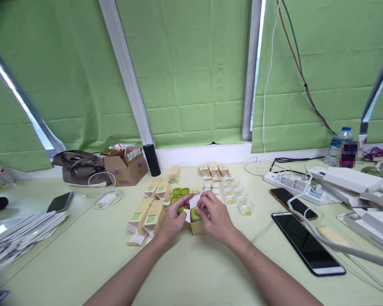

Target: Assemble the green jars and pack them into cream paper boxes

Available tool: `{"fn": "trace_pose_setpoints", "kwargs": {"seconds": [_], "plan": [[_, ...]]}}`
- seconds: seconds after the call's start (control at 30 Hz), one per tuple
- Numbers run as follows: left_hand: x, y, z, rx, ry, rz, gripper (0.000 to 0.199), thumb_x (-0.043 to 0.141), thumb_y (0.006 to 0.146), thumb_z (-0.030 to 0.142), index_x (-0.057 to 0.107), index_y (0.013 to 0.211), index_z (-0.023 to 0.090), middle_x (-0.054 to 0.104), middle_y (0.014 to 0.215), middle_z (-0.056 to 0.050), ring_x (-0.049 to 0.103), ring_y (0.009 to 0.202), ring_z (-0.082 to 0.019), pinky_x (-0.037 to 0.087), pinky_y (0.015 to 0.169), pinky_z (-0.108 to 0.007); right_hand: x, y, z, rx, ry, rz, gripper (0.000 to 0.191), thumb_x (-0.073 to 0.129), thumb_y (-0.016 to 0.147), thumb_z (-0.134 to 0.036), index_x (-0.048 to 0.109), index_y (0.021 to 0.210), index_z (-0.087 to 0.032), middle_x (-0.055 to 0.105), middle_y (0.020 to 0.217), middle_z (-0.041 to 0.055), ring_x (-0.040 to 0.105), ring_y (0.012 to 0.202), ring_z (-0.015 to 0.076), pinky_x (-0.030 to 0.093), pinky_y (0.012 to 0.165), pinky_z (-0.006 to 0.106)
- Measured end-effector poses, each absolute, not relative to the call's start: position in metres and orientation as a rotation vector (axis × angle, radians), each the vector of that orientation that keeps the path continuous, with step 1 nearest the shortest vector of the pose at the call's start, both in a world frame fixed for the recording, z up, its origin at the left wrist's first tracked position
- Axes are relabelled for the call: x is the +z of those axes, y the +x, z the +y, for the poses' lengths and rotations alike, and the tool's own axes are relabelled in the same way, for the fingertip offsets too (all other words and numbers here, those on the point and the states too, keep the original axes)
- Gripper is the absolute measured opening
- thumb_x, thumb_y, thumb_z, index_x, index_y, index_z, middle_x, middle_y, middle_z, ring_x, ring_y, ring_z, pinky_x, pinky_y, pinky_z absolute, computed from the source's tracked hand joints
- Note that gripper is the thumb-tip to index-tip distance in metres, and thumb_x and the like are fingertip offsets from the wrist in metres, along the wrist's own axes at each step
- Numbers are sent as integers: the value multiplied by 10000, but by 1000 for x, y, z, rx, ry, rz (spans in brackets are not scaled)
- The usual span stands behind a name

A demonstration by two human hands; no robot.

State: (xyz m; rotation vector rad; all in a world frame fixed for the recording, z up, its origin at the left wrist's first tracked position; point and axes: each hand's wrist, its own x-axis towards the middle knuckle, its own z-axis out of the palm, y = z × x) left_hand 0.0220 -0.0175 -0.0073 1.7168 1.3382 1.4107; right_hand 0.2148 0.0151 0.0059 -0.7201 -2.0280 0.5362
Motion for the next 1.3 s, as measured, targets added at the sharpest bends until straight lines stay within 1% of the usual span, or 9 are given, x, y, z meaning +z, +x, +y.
{"fn": "trace_pose_setpoints", "kwargs": {"seconds": [0.2, 0.33, 0.53, 0.67, 0.8, 0.9, 1.07, 1.2, 1.3], "plan": [[-10, 19, -14, 1419, 1718, 1327, 620, 501, 766, 79, 691, 1346, 188, 735, 1235, -89, 667, 1053, -218, 536, 1010, -385, -2, 210, 22, 596, -798, -1970, 107, 699, 857, -166, 683, 797, -253, 591, 1034, 70, 586, 1014, 268, 538, 732, 367], [-10, 20, -14, 1416, 1699, 1327, 623, 508, 753, 77, 694, 1339, 178, 736, 1229, -96, 665, 1040, -223, 532, 1006, -390, -4, 207, 24, 616, -862, -1939, 137, 754, 807, -139, 715, 736, -249, 588, 1031, 74, 577, 1011, 275, 547, 771, 400], [-6, 21, -17, 1399, 1683, 1330, 621, 504, 763, 86, 685, 1350, 176, 730, 1227, -100, 657, 1052, -224, 526, 1013, -397, -5, 207, 23, 653, -914, -1920, 138, 754, 791, -134, 743, 721, -253, 598, 1032, 84, 579, 1013, 285, 554, 754, 404], [-5, 21, -17, 1410, 1689, 1310, 615, 506, 758, 87, 693, 1337, 175, 741, 1165, -92, 660, 1027, -218, 535, 998, -389, -4, 207, 24, 682, -856, -1886, 116, 694, 828, -179, 767, 800, -264, 613, 1019, 93, 583, 1040, 297, 562, 711, 387], [-7, 21, -16, 1415, 1670, 1293, 605, 505, 763, 91, 691, 1333, 174, 741, 1145, -92, 662, 1032, -222, 540, 984, -384, -1, 209, 25, 726, -816, -1763, 97, 629, 899, -271, 723, 881, -254, 651, 1003, 91, 624, 978, 283, 550, 660, 361], [-7, 21, -15, 1415, 1638, 1269, 616, 502, 753, 96, 686, 1337, 164, 741, 1148, -99, 662, 1047, -230, 532, 994, -394, -1, 210, 29, 807, -831, -1660, 93, 626, 893, -319, 671, 902, -238, 671, 925, 68, 635, 852, 245, 520, 610, 324], [-2, 21, -16, 1425, 1580, 1221, 565, 502, 777, 121, 686, 1310, 146, 740, 1139, -112, 661, 1042, -237, 519, 990, -390, -6, 208, 39, 1118, -853, -1425, 188, 613, 780, -352, 599, 926, -234, 577, 807, 4, 603, 658, 188, 426, 438, 248], [-2, 21, -15, 1433, 1556, 1174, 439, 488, 882, 190, 695, 1269, 160, 733, 1150, -112, 662, 1075, -238, 513, 978, -370, -9, 208, 44, 1256, -895, -1357, 308, 598, 639, -291, 577, 941, -236, 525, 807, -33, 542, 572, 135, 382, 391, 214], [-3, 22, -15, 1433, 1606, 1199, 403, 551, 881, 178, 669, 1267, 174, 723, 1174, -107, 659, 1078, -235, 507, 980, -367, -9, 207, 45, 1265, -899, -1367, 355, 589, 609, -288, 579, 960, -235, 513, 827, -39, 526, 561, 119, 364, 378, 203]]}}
